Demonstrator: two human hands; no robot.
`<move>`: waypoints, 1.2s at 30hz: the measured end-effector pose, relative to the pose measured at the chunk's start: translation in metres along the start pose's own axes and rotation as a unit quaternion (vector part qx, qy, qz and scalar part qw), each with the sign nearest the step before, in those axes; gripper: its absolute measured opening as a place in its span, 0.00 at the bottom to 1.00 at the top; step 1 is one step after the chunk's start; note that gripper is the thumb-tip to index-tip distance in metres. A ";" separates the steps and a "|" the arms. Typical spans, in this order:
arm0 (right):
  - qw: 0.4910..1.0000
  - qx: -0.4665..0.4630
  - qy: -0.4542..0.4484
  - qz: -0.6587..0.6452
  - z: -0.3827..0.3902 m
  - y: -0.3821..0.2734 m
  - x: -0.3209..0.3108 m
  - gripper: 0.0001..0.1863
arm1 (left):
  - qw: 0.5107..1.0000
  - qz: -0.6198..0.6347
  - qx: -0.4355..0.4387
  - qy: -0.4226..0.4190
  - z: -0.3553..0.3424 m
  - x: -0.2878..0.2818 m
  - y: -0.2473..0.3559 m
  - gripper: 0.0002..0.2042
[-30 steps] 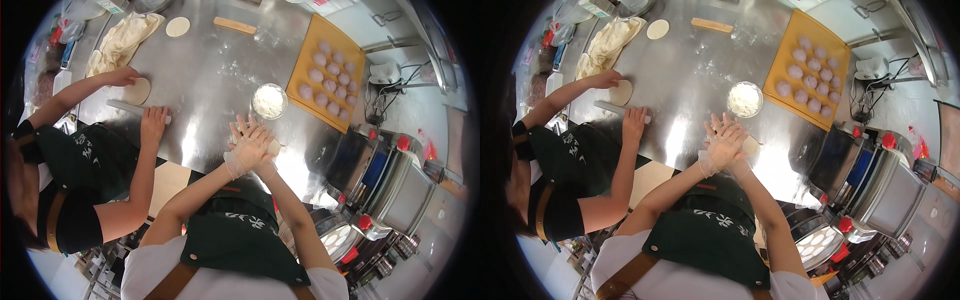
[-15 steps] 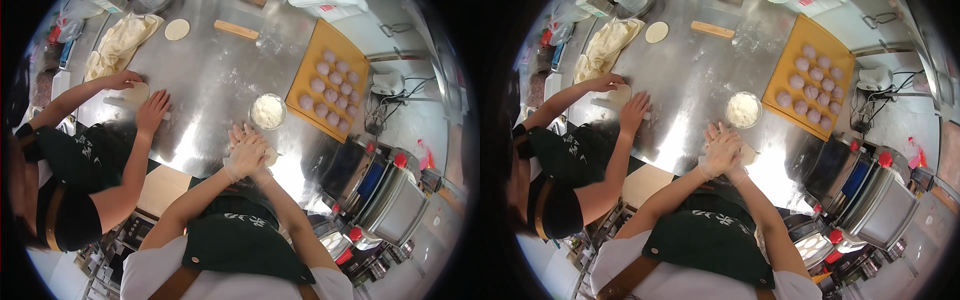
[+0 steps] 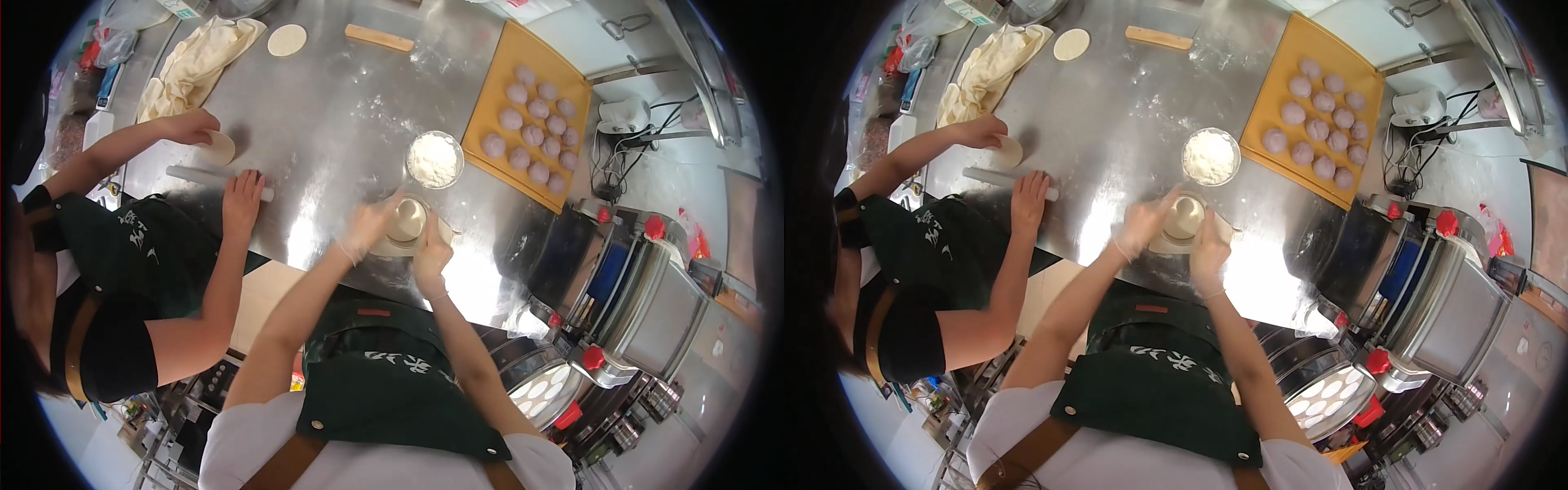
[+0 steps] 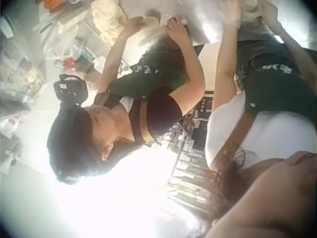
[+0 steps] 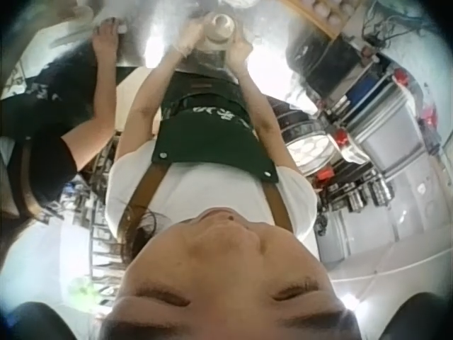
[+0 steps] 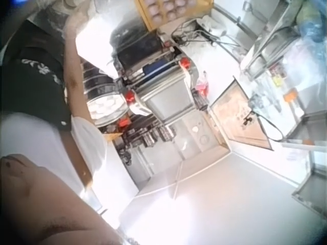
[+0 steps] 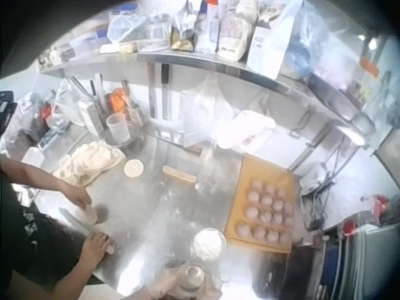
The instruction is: Preparing dough circles and filling them with taro filling balls in a commercial bakery setting.
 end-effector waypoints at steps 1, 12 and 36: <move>1.000 -0.002 -0.004 -0.003 0.007 -0.008 0.007 0.21 | 1.000 -0.002 -0.005 0.000 -0.009 0.001 -0.012 0.32; 0.993 -0.102 -0.027 -0.056 -0.021 -0.007 -0.011 0.17 | 0.967 0.156 -0.193 0.053 0.010 -0.014 -0.015 0.25; 0.985 0.065 -0.076 -0.142 -0.050 0.007 -0.015 0.10 | 0.987 0.106 0.078 -0.090 0.063 0.022 0.117 0.11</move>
Point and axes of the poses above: each hand's wrist, its own z-axis away from the middle knuckle, its own x-axis out of the palm, y = z × x, the point moved 8 cm from there along -z, towards the middle knuckle, and after that the axes turned 14 degrees about -z, right-handed, at the moved point
